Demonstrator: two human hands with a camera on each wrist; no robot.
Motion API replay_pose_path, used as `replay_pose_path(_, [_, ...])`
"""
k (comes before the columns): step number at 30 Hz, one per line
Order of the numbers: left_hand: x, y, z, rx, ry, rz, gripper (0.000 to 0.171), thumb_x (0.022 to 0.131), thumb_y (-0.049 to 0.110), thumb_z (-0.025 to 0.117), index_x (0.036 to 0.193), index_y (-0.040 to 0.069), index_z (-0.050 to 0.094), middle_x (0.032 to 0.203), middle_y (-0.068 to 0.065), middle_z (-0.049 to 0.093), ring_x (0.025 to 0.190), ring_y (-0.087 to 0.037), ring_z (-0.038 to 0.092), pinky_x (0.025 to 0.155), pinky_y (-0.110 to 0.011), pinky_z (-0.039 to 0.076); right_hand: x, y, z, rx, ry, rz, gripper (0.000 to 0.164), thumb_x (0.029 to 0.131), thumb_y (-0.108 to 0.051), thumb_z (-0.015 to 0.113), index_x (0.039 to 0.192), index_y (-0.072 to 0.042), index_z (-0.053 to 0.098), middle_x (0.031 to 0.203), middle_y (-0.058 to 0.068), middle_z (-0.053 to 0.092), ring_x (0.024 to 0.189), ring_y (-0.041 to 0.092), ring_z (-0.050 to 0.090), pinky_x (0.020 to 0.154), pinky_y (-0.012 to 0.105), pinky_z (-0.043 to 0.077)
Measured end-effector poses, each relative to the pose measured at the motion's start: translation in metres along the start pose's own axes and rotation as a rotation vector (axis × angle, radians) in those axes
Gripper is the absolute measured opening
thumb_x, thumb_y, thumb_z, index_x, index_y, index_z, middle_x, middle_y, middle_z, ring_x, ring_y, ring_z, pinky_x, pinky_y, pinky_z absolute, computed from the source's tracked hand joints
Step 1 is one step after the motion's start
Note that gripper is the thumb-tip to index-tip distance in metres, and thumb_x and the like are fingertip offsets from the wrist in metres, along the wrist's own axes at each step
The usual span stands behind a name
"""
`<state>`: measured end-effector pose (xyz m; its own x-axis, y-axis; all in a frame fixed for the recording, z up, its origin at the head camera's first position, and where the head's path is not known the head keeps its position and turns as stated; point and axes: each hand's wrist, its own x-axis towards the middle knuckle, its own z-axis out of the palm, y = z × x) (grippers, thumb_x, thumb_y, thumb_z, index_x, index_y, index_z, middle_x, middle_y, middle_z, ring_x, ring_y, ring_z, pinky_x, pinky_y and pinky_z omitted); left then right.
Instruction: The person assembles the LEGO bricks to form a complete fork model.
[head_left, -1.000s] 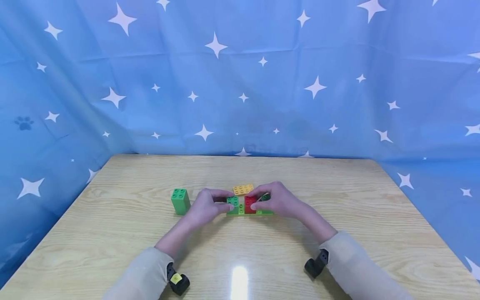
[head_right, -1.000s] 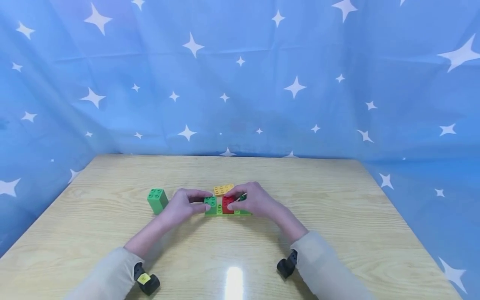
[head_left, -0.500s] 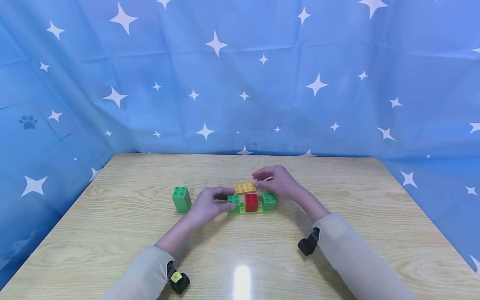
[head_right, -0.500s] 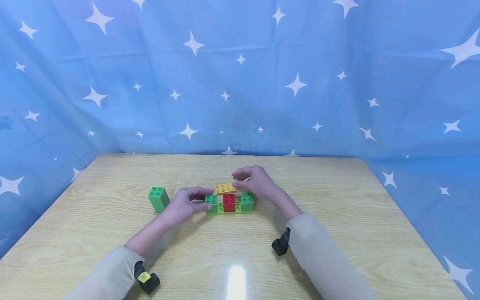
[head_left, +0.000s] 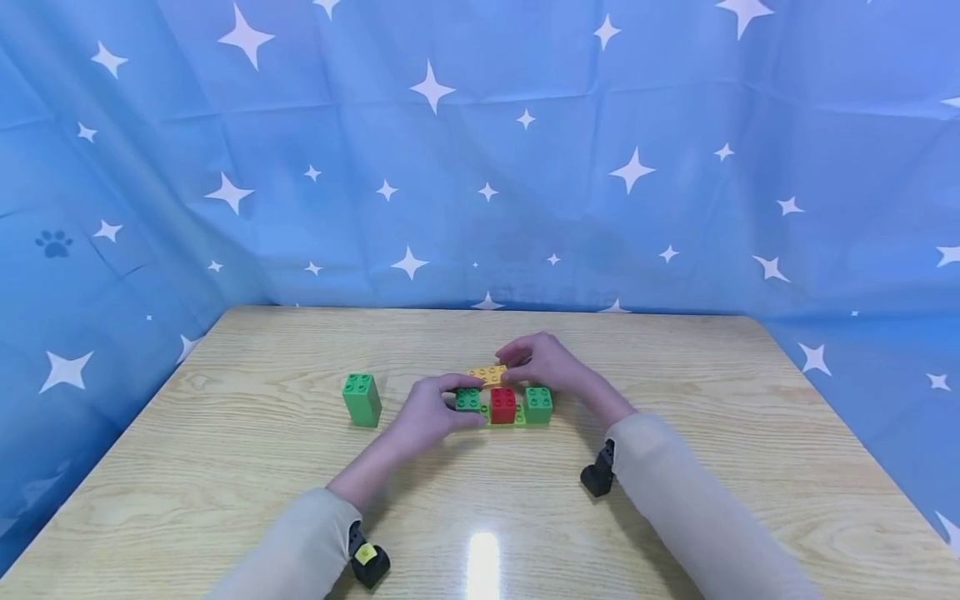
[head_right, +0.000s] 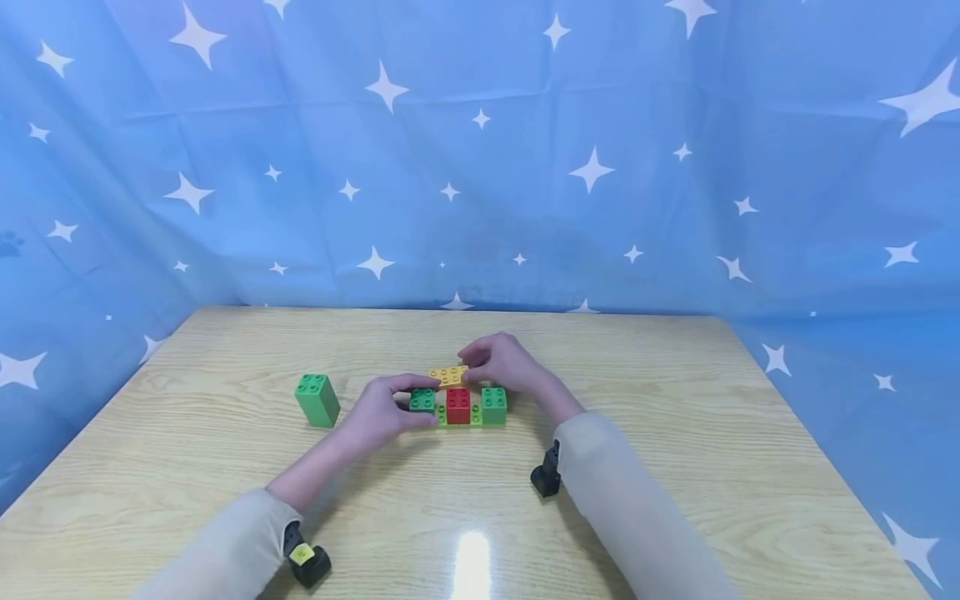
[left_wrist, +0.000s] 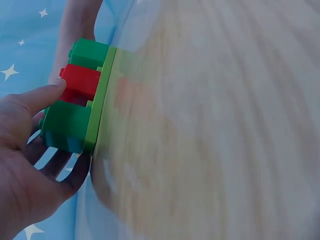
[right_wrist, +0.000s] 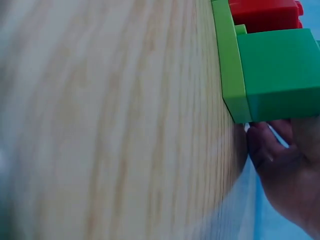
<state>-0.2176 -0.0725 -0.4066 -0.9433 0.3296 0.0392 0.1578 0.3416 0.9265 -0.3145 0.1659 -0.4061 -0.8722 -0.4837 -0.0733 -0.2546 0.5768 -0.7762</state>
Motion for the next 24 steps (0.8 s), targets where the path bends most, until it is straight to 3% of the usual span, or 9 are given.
replay_pose_path(8, [0.010,0.005,0.010,0.067,0.020,0.028,0.047,0.082,0.012,0.087,0.127,0.008,0.073,0.130,-0.009,0.067,0.125,-0.028,0.058,0.101,-0.042,0.051,0.000,-0.001,-0.001,0.003,-0.009,-0.005,0.035,0.092,-0.013,0.079,0.126,-0.005,0.072,0.120,0.008,0.072,0.110,0.024,0.067,0.097,0.042,0.054])
replay_pose_path(12, [0.013,0.003,0.013,0.091,-0.001,0.040,0.046,0.083,0.012,0.087,0.126,0.006,0.073,0.121,-0.007,0.071,0.120,-0.029,0.061,0.100,-0.044,0.052,0.000,0.001,-0.001,-0.015,-0.003,-0.013,0.031,0.092,-0.013,0.079,0.121,-0.005,0.075,0.116,0.007,0.073,0.107,0.022,0.068,0.095,0.041,0.055])
replay_pose_path(24, [0.013,0.003,0.018,0.202,-0.030,0.098,0.039,0.088,0.009,0.082,0.125,0.004,0.071,0.116,-0.007,0.071,0.111,-0.024,0.064,0.096,-0.042,0.053,-0.003,0.006,-0.004,-0.039,0.007,-0.029,0.029,0.091,-0.017,0.080,0.118,-0.007,0.077,0.112,0.004,0.072,0.101,0.019,0.066,0.089,0.038,0.055])
